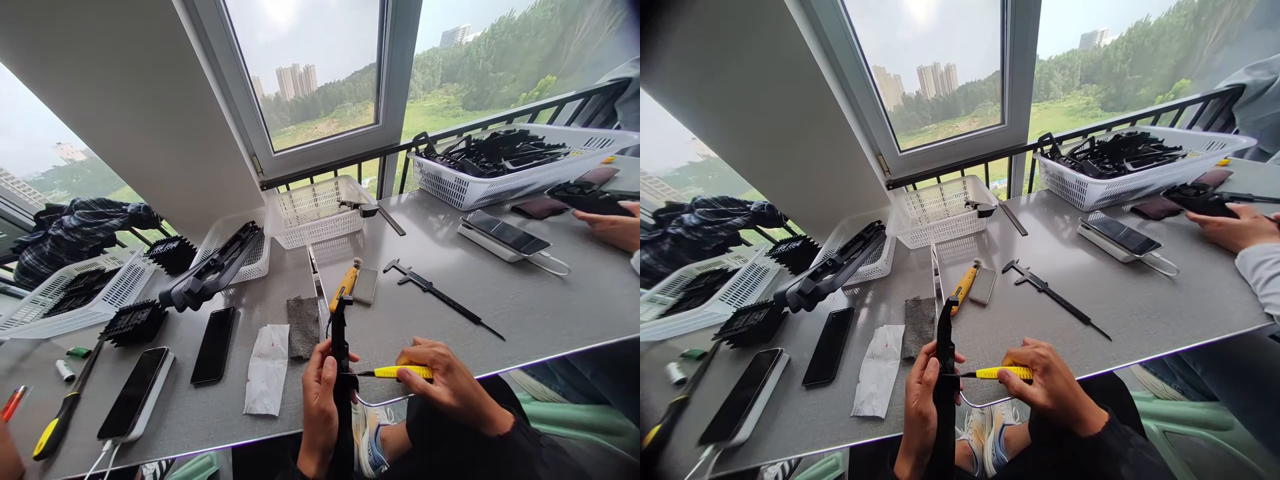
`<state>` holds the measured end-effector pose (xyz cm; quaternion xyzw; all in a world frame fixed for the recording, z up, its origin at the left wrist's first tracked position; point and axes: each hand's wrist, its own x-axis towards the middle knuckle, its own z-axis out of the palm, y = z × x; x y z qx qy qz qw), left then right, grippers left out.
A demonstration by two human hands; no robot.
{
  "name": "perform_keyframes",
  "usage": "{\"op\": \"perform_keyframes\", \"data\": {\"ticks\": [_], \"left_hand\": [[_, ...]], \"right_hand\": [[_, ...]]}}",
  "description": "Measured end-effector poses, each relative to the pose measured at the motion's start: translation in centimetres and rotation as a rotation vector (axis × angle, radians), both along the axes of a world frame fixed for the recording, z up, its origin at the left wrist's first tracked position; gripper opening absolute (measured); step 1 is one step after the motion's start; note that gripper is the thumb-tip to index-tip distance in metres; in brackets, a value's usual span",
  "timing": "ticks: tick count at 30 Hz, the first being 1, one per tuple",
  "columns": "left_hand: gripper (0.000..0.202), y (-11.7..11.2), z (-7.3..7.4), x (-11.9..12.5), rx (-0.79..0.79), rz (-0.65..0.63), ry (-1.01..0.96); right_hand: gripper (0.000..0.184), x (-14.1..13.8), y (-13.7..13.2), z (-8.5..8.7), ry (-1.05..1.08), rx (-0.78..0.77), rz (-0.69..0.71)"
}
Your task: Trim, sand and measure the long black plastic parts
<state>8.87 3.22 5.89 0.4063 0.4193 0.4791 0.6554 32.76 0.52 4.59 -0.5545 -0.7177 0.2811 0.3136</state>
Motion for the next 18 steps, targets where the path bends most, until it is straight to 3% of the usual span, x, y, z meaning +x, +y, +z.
{"op": "perform_keyframes", "data": {"ticks": [13,18], "left_hand": [[0.051,0.01,-0.03,-0.21,0.067,0.075,0.061],[0.051,0.1,0.14,-0.25,0.066,0.035,0.083]], "right_hand": [[0.055,-0.23,-0.03,-0.28,-0.005,0.016,-0.022],[0.059,-0.27,-0.11,-0.5,-0.017,0.013,-0.043]]}}
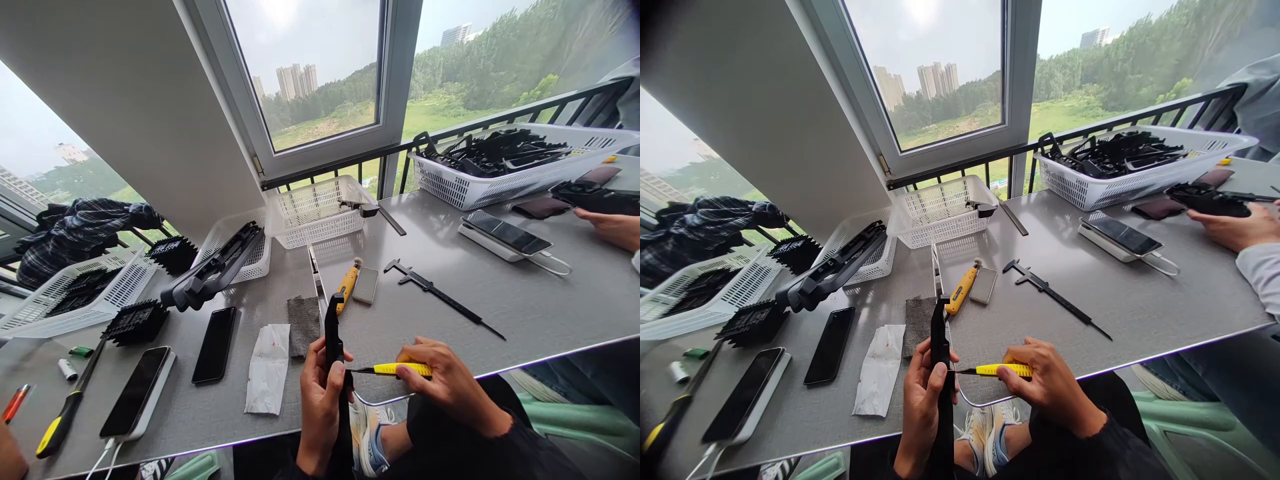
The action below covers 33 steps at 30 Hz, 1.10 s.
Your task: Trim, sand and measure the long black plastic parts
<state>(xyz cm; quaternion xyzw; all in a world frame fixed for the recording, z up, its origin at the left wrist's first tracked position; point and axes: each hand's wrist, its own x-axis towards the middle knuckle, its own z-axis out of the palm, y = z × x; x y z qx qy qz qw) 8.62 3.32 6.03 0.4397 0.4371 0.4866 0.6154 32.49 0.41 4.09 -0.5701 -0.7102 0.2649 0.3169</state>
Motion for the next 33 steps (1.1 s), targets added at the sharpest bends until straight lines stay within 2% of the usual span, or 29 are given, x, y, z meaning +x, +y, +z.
{"op": "perform_keyframes", "data": {"ticks": [5,11,19,22,28,33], "left_hand": [[0.054,-0.1,0.5,0.1,-0.002,-0.025,0.032],[0.064,-0.2,0.2,0.5,-0.057,-0.001,0.096],[0.06,-0.1,0.4,1.1,-0.064,-0.02,0.16],[0.062,0.0,0.6,1.2,-0.071,-0.031,0.176],[0.063,0.0,0.7,1.1,-0.083,-0.038,0.208],[0.058,0.0,0.7,1.0,-0.081,-0.05,0.239]], "right_hand": [[0.062,-0.1,0.0,-0.1,0.005,0.013,-0.039],[0.059,-0.3,0.0,-0.2,0.001,0.036,-0.103],[0.076,-0.5,0.0,0.3,0.017,0.029,-0.139],[0.074,-0.5,0.0,0.3,0.043,0.056,-0.165],[0.069,-0.5,0.0,0.4,0.168,0.149,-0.321],[0.066,-0.8,0.1,0.5,0.155,0.23,-0.351]]}}
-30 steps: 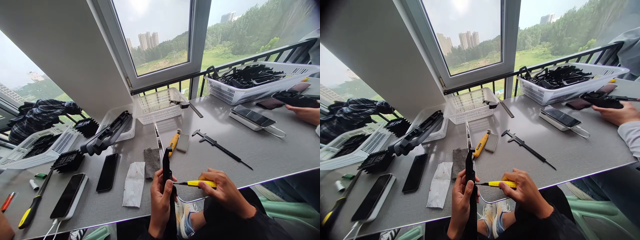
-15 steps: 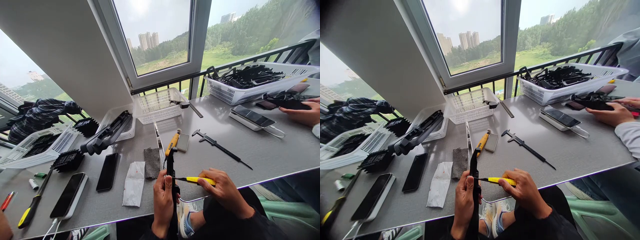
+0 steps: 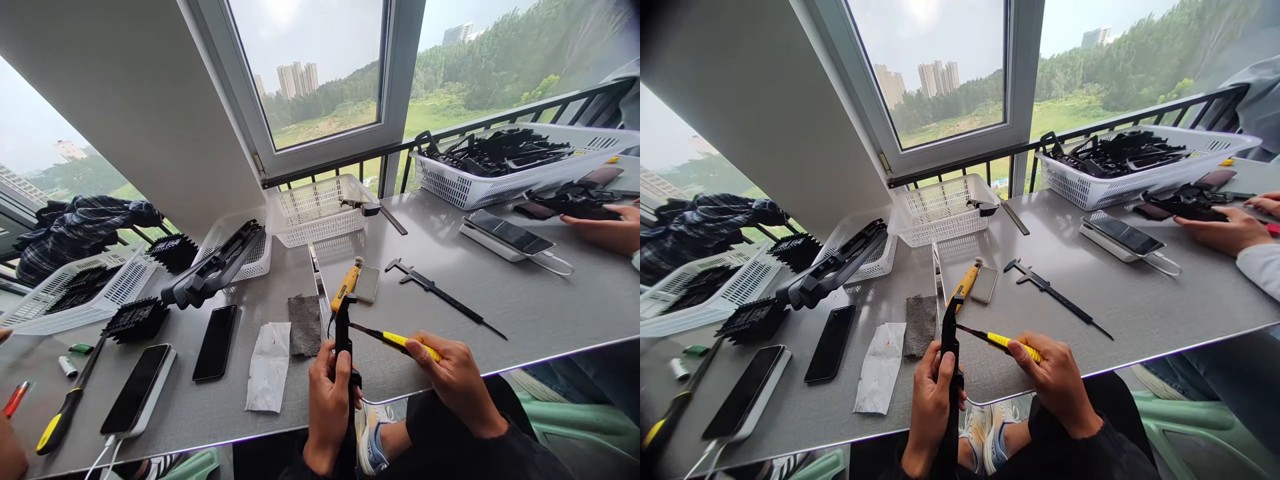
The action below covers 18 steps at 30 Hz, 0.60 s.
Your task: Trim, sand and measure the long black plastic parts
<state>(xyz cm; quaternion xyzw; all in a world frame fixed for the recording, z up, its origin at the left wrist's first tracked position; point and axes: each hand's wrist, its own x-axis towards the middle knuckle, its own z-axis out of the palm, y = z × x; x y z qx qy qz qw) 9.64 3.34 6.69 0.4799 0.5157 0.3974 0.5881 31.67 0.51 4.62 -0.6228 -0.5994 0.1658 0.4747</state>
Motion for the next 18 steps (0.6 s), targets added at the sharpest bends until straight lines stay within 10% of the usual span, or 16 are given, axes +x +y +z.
{"op": "perform_keyframes", "data": {"ticks": [18], "left_hand": [[0.077,-0.2,-1.2,-0.9,-0.188,-0.031,-0.191]], "right_hand": [[0.052,0.1,-0.2,0.5,-0.098,0.13,0.184]]}}
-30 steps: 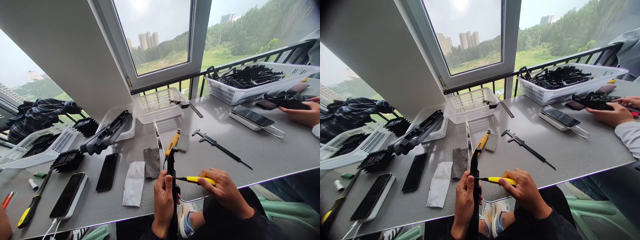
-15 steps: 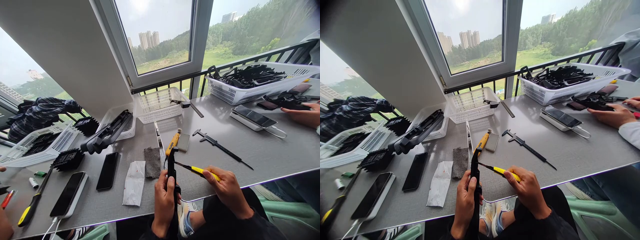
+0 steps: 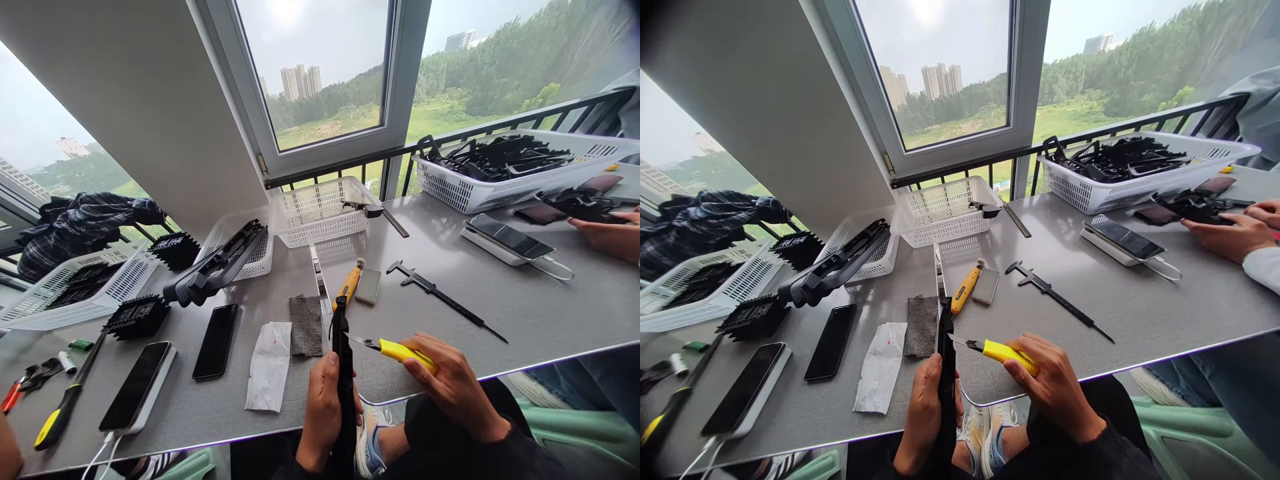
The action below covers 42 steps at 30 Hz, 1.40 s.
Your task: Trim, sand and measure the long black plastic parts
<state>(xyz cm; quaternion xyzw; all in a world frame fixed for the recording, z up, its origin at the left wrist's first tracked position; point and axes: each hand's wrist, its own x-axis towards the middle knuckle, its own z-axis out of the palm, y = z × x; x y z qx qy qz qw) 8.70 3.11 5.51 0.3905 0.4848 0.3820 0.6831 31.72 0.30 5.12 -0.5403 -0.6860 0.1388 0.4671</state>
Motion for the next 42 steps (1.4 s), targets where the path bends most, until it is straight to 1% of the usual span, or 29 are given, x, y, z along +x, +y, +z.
{"op": "perform_keyframes", "data": {"ticks": [5,9,13,20,22,25,27,30,32,34,38,40,42], "left_hand": [[0.081,-0.1,0.1,0.3,-0.029,-0.001,0.022],[0.081,-0.2,0.2,0.4,-0.041,0.004,0.029],[0.079,-0.3,0.0,0.3,0.003,0.021,0.025],[0.076,-0.6,-0.7,0.2,0.007,0.091,0.03],[0.074,-0.6,-0.9,0.2,0.002,0.081,0.02],[0.071,-0.6,-0.9,0.3,0.017,0.06,-0.001],[0.07,-0.7,-0.7,0.3,0.016,0.094,-0.012],[0.073,-1.0,-0.1,0.3,-0.032,0.14,-0.012],[0.077,-1.1,0.2,0.3,-0.04,0.123,-0.001],[0.077,-1.1,0.2,0.3,-0.022,0.112,0.013],[0.069,-0.6,-0.6,0.3,0.074,0.099,0.042],[0.065,-0.3,-1.1,0.3,0.139,0.067,0.069],[0.062,-0.2,-1.4,0.2,0.187,0.042,0.103]], "right_hand": [[0.056,0.0,0.0,-0.4,0.033,0.005,0.02],[0.054,0.1,0.1,-0.6,0.004,-0.029,0.048],[0.059,0.2,-0.2,-0.3,-0.005,-0.087,0.088],[0.065,0.7,-0.3,0.6,-0.02,-0.194,0.171],[0.065,0.7,-0.3,0.6,-0.03,-0.19,0.177],[0.061,0.7,-0.4,0.3,-0.049,-0.139,0.157],[0.058,0.7,-0.5,0.2,-0.068,-0.098,0.142],[0.055,0.8,-0.7,0.1,-0.094,-0.063,0.144],[0.054,0.9,-0.8,-0.3,-0.111,-0.056,0.147],[0.052,1.0,-0.9,-1.0,-0.114,-0.059,0.134],[0.052,1.2,-1.1,-2.8,-0.066,-0.086,0.099],[0.052,1.3,-1.1,-3.2,-0.042,-0.089,0.069],[0.054,1.3,-1.1,-2.9,-0.025,-0.109,0.029]]}}
